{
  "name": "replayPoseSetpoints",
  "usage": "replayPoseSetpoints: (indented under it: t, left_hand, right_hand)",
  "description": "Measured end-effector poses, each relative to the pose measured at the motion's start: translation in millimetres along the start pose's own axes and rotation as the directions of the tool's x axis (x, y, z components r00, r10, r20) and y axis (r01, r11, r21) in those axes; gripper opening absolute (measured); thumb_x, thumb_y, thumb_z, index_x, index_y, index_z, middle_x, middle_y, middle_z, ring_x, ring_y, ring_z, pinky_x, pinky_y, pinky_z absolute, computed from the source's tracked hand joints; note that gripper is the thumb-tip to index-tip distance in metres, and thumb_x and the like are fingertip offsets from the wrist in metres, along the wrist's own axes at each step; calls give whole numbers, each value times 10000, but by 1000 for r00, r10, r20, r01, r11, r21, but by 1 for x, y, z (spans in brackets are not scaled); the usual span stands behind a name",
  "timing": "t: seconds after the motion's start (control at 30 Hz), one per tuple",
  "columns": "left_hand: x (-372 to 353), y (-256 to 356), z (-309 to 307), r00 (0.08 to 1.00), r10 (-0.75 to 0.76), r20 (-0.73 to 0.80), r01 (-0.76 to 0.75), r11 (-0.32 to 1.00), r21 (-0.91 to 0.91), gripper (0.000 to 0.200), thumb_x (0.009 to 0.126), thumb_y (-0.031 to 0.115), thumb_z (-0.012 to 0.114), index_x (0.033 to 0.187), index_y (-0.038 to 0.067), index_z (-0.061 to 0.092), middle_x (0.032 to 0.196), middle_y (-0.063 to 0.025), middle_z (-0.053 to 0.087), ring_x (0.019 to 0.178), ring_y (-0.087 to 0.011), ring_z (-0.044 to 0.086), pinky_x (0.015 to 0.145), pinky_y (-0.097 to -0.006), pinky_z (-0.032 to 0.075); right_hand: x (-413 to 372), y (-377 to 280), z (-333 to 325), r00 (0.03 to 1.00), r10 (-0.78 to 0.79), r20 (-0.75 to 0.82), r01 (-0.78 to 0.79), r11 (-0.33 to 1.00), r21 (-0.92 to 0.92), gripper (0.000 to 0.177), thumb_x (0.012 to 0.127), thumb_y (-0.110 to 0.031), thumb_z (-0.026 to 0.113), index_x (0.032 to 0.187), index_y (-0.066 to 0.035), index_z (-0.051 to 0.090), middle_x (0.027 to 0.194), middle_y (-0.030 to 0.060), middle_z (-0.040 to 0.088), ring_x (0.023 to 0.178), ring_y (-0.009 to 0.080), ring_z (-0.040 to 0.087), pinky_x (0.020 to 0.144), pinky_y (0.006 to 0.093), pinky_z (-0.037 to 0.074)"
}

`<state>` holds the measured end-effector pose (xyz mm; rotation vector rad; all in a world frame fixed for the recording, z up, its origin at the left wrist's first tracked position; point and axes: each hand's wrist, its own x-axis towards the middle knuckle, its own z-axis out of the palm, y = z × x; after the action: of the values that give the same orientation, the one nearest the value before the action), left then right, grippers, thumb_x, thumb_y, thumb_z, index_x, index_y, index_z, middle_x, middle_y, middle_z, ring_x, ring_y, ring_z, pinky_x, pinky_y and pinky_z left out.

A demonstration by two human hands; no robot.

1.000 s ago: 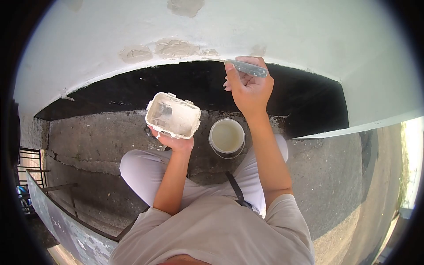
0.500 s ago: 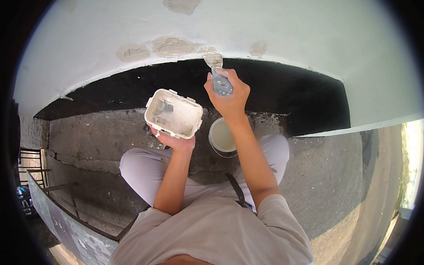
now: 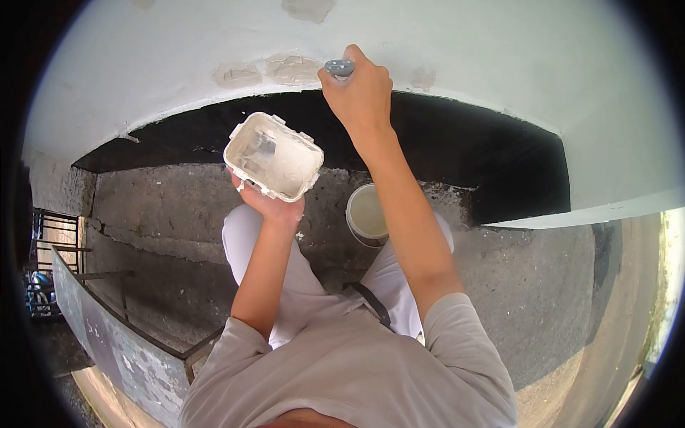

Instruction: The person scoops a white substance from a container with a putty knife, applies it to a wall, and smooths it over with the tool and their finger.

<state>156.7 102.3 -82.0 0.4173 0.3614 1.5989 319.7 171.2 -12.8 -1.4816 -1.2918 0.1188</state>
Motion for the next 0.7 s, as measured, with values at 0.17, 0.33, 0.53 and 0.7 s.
replayPoseSetpoints:
  t: [0.17,0.33,0.53,0.7]
  left_hand:
    - [18,-12,-60,974,-161,157,174,982,-73,667,1000,616,402,1482,159,454,1434,-133,549,1279,-348,576,1052,-552,498]
    - [52,-28,-93,916,-389,94,390,921,1,721,1001,647,377,1478,113,451,1419,-165,558,1263,-359,584,1048,-551,493]
    - [71,-22,-127,729,-661,176,672,741,-1,743,999,668,360,1451,96,502,1379,-162,598,1211,-349,622,1020,-546,515]
    - [68,-10,-162,715,-689,119,694,720,5,693,1003,643,377,1449,130,514,1397,-157,592,1226,-346,617,1024,-559,514]
  right_hand:
    - [-39,-4,-12,993,-99,-62,103,993,55,180,836,-77,748,834,-15,579,679,109,677,611,187,666,623,312,530]
    - [-71,22,-10,999,-35,-20,38,981,191,178,801,-61,769,828,-21,598,710,101,690,620,117,662,594,271,511]
    - [-68,27,13,986,-41,-161,77,971,226,127,819,-21,746,840,-17,621,713,63,695,648,73,653,609,249,515]
    - [-66,25,28,981,129,-145,-83,955,284,137,821,-20,743,846,-18,608,706,70,694,648,77,660,610,245,513]
